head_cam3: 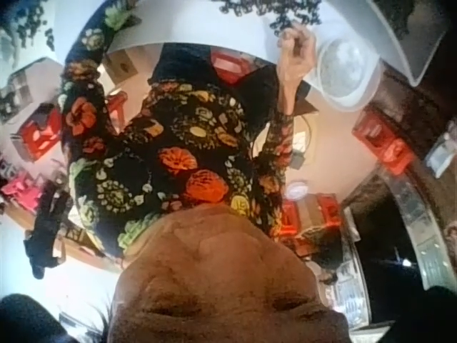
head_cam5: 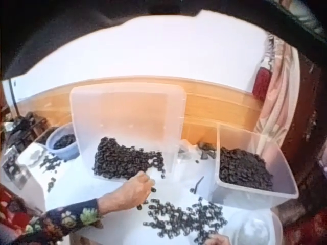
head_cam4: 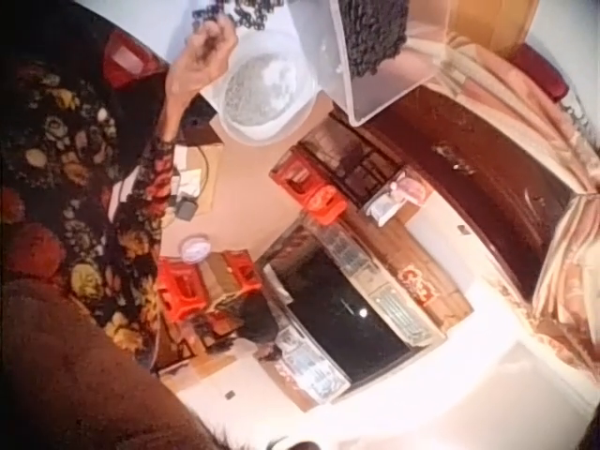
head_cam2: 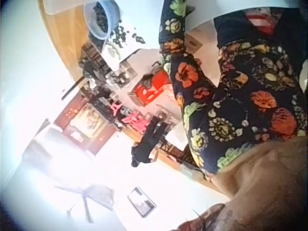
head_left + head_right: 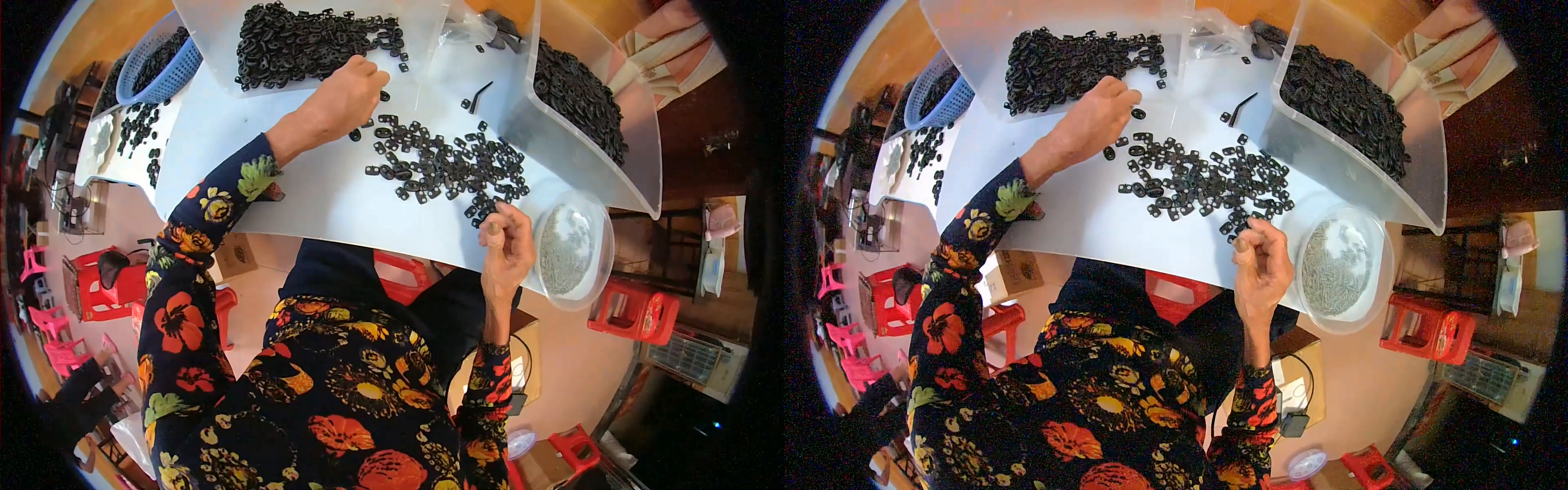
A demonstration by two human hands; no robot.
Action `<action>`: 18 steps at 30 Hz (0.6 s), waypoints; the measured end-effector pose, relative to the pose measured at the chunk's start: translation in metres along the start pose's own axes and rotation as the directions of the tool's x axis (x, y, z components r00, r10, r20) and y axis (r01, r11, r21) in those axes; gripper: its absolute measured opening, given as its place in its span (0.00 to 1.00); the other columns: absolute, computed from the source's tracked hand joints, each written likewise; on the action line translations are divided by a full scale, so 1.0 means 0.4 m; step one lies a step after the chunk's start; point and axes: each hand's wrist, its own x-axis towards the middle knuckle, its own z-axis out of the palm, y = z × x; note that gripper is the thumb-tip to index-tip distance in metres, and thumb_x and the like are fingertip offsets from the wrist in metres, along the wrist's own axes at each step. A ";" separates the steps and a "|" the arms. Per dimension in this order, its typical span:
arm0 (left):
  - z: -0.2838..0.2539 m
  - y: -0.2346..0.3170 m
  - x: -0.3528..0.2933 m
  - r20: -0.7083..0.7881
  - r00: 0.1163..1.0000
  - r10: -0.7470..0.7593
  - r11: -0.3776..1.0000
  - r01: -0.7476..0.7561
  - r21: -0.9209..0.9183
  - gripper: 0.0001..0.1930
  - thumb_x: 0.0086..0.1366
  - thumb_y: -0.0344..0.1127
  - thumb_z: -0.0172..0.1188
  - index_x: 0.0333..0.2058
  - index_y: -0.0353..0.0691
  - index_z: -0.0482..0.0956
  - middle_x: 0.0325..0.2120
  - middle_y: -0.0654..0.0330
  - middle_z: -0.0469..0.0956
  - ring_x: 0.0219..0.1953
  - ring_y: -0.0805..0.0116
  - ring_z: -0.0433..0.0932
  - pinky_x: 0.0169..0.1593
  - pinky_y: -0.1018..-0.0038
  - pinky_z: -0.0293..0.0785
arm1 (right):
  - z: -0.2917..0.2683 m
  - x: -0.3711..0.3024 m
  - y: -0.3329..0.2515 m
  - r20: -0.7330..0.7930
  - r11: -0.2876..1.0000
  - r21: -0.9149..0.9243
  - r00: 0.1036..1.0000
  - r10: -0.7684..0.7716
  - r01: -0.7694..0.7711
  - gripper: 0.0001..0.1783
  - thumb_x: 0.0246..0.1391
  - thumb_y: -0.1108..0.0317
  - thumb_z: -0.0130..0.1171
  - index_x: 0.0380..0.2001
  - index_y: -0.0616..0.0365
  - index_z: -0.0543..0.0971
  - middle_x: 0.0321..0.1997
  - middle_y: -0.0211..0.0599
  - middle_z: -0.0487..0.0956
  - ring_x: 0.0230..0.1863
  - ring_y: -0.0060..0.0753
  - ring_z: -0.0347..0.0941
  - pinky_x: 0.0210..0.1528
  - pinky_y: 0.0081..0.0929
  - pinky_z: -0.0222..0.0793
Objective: The person assembles components by picking up metal pins from a plastic bowl, inserting them into black plastic pieces, and pressing the parts together by hand.
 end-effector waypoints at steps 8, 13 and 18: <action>0.052 0.014 0.023 0.041 0.998 -0.052 0.998 0.053 -0.029 0.05 0.49 0.27 0.57 0.23 0.38 0.69 0.27 0.55 0.68 0.36 0.60 0.65 0.45 0.70 0.63 | -0.001 -0.001 0.014 -0.019 1.000 0.018 1.000 0.014 -0.013 0.14 0.54 0.74 0.58 0.44 0.63 0.73 0.29 0.28 0.75 0.27 0.15 0.66 0.29 0.14 0.64; 0.055 0.019 0.030 0.167 0.983 0.072 0.992 -0.053 -0.114 0.03 0.54 0.26 0.54 0.25 0.34 0.70 0.28 0.51 0.71 0.37 0.55 0.67 0.43 0.66 0.66 | 0.000 0.001 0.015 -0.033 0.999 -0.053 0.999 -0.015 0.013 0.15 0.57 0.67 0.58 0.44 0.64 0.72 0.27 0.31 0.74 0.25 0.18 0.67 0.27 0.15 0.64; 0.075 0.070 0.109 -0.016 0.998 0.062 0.943 -0.064 -0.326 0.04 0.55 0.27 0.54 0.26 0.34 0.69 0.28 0.51 0.71 0.37 0.53 0.69 0.42 0.64 0.68 | -0.008 -0.001 0.015 -0.027 0.999 -0.048 1.000 0.013 -0.015 0.14 0.53 0.73 0.60 0.43 0.62 0.74 0.29 0.29 0.75 0.29 0.15 0.67 0.31 0.14 0.65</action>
